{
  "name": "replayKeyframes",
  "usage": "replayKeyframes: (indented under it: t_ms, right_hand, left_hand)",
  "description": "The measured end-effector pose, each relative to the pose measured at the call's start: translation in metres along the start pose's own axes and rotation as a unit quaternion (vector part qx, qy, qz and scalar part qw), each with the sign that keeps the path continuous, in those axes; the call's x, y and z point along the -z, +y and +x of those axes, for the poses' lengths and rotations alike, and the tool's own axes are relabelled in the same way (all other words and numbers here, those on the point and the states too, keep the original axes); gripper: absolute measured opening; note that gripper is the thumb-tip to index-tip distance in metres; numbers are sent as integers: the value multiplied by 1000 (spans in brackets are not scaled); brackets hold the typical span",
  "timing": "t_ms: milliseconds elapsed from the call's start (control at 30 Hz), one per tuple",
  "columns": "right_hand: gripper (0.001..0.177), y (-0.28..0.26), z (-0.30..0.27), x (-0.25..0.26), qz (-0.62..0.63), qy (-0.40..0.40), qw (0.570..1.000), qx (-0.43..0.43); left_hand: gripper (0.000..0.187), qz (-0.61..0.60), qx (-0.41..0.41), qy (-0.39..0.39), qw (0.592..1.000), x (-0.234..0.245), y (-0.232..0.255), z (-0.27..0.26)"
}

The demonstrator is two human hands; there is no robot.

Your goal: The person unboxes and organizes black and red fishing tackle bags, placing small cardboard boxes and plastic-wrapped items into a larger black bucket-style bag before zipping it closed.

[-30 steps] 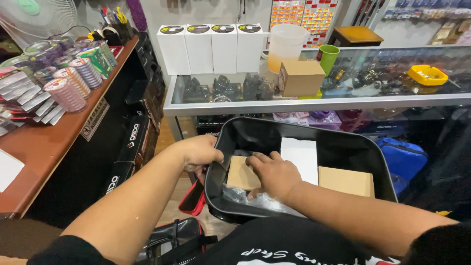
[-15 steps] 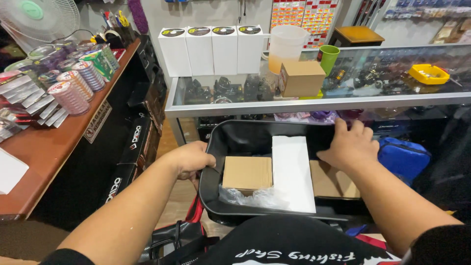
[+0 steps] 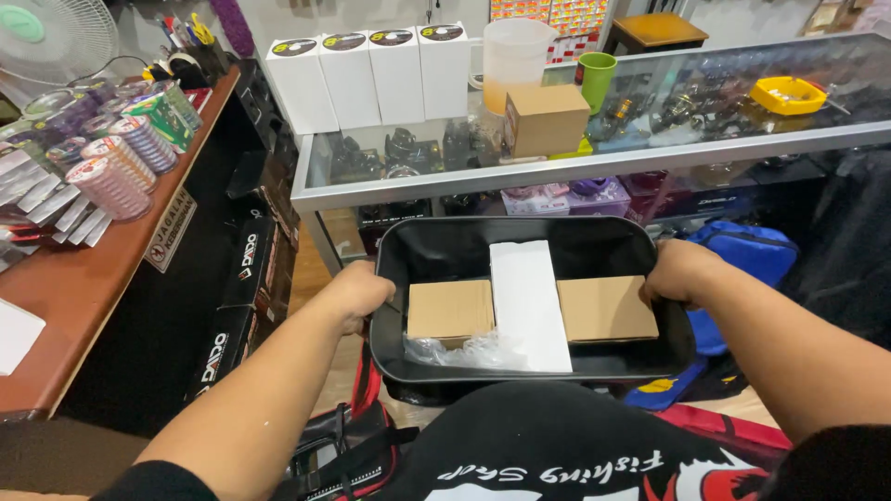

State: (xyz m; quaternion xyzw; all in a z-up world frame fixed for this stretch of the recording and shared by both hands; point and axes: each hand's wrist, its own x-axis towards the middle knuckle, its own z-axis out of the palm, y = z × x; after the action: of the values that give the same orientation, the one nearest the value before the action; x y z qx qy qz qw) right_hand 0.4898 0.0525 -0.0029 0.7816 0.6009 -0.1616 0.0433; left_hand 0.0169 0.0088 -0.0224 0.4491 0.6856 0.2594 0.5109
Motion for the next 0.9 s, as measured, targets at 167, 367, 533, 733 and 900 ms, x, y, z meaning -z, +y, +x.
replayKeyframes:
  t_ms: [167, 367, 533, 733, 900]
  right_hand:
    - [61, 6, 33, -25, -54, 49, 997, -3]
    - [56, -35, -36, 2, -37, 52, 998, -16]
    - [54, -30, -24, -12, -58, 41, 997, 17]
    - [53, -22, -33, -42, -65, 0, 997, 36]
    - [64, -17, -50, -78, -90, -61, 990, 93]
  left_hand:
    - [71, 174, -12, 66, 982, -16, -1, -8]
    - [49, 240, 51, 149, 958, -37, -13, -37]
    - [48, 238, 81, 172, 952, -55, -32, -54]
    - [66, 209, 152, 188, 948, -92, -62, -105]
    - [61, 200, 220, 171, 939, -116, -81, -169]
